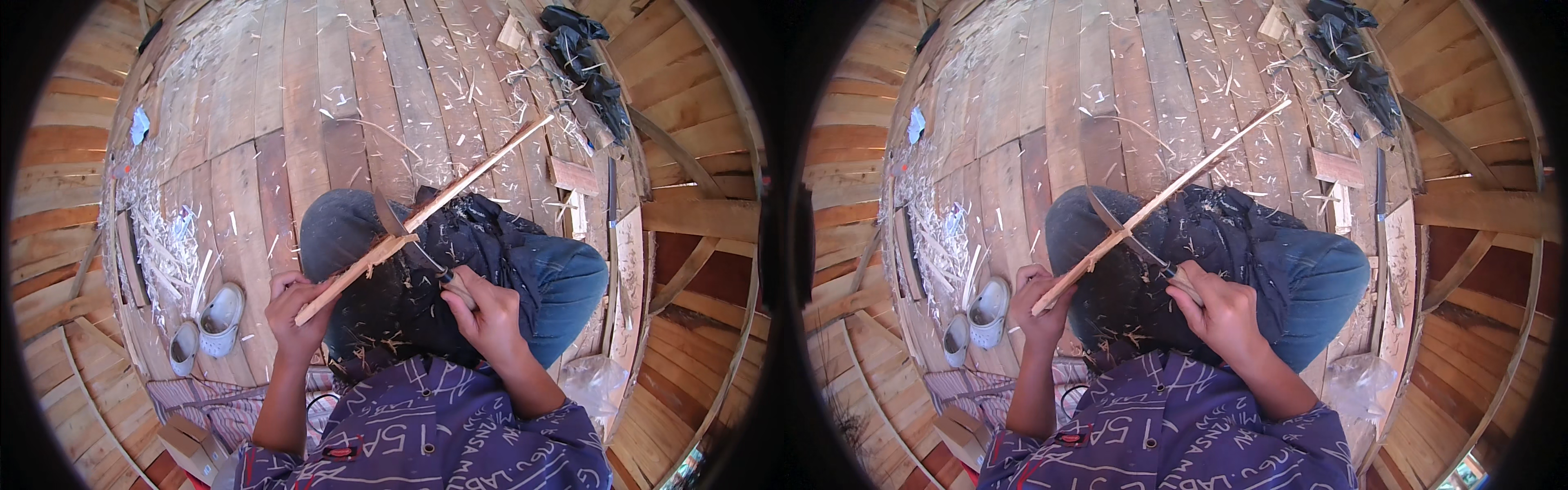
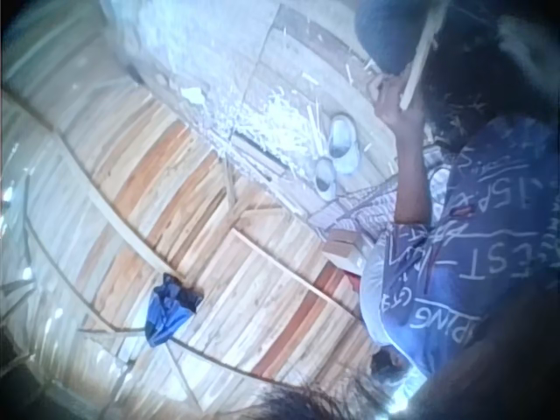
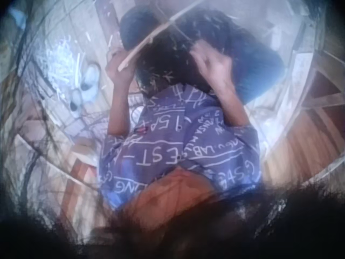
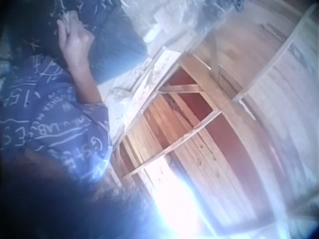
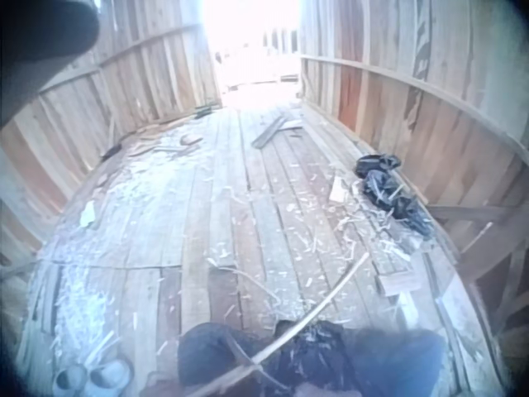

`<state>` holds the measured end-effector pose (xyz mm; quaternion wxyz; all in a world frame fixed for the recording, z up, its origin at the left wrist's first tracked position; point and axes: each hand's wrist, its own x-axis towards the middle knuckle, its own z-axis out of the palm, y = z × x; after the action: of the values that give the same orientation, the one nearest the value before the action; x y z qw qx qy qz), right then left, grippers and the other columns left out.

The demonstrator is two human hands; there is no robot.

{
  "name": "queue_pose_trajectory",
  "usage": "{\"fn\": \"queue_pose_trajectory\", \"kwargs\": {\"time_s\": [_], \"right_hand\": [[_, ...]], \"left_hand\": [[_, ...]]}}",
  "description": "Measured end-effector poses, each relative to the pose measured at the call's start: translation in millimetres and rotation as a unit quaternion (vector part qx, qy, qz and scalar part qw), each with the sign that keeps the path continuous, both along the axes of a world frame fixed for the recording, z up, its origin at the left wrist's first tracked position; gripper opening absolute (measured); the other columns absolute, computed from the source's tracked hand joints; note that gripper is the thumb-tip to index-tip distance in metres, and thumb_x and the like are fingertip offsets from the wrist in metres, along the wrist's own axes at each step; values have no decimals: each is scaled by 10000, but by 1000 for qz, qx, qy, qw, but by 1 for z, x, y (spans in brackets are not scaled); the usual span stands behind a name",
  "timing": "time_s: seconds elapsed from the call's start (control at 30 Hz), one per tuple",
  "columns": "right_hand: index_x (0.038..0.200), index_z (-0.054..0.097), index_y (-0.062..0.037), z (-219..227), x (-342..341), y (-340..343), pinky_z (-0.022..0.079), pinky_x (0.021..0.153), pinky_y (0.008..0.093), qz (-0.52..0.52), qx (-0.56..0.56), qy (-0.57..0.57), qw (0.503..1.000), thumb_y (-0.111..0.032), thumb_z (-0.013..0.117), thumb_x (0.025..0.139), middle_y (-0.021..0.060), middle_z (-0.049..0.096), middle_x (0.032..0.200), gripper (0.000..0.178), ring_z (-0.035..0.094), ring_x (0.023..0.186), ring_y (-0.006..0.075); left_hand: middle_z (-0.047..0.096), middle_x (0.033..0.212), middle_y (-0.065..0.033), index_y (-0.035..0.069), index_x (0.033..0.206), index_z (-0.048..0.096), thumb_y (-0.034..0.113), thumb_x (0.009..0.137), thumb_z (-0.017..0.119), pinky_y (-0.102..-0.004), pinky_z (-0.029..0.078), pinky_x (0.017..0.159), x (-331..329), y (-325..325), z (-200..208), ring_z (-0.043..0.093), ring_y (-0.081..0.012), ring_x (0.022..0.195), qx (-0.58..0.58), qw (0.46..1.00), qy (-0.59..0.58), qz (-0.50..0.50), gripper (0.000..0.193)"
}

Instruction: The person is using a curved knife to shave down the edges of a piece of wood and a thin wooden rod.

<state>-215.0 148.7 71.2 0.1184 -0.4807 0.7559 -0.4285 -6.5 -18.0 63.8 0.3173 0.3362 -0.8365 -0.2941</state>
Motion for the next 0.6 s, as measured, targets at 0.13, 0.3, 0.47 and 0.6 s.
{"fn": "queue_pose_trajectory", "kwargs": {"time_s": [0.13, 0.3, 0.47, 0.6], "right_hand": [[988, 650, -13, 5, -4, -4, 497, 514, 313, 5, 13, 53, 999, -151, 748, 765, 114, 635, 694, 280, 632, 561, 246], [1025, 617, -13, -1, -13, -6, 421, 412, 281, 41, -46, -161, 985, -209, 650, 881, 84, 562, 591, 246, 531, 433, 124], [1077, 500, -35, 16, -40, 2, 228, 321, 203, -88, -132, -643, 749, -293, 339, 1026, -10, 397, 518, 308, 283, 338, 48], [1062, 509, -38, 14, -51, -7, 245, 330, 205, -154, -192, -595, 765, -305, 364, 1021, -6, 400, 525, 306, 309, 357, 51]], "left_hand": [[641, 690, -62, 41, 796, 711, 33, 612, 822, -308, 442, 656, 0, 0, 4, 533, -215, 726, 5, 1000, -6, 1, 215], [642, 689, -55, 48, 793, 714, 42, 610, 826, -312, 442, 657, -1, -1, 4, 531, -220, 727, 11, 1000, -1, 11, 214], [651, 700, -43, 59, 797, 715, 47, 608, 827, -315, 444, 671, 1, -2, 1, 533, -222, 738, -17, 1000, -9, -4, 220], [661, 710, -38, 59, 801, 716, 42, 605, 825, -314, 445, 679, 0, -1, 1, 536, -221, 745, -16, 1000, -15, 0, 226]]}}
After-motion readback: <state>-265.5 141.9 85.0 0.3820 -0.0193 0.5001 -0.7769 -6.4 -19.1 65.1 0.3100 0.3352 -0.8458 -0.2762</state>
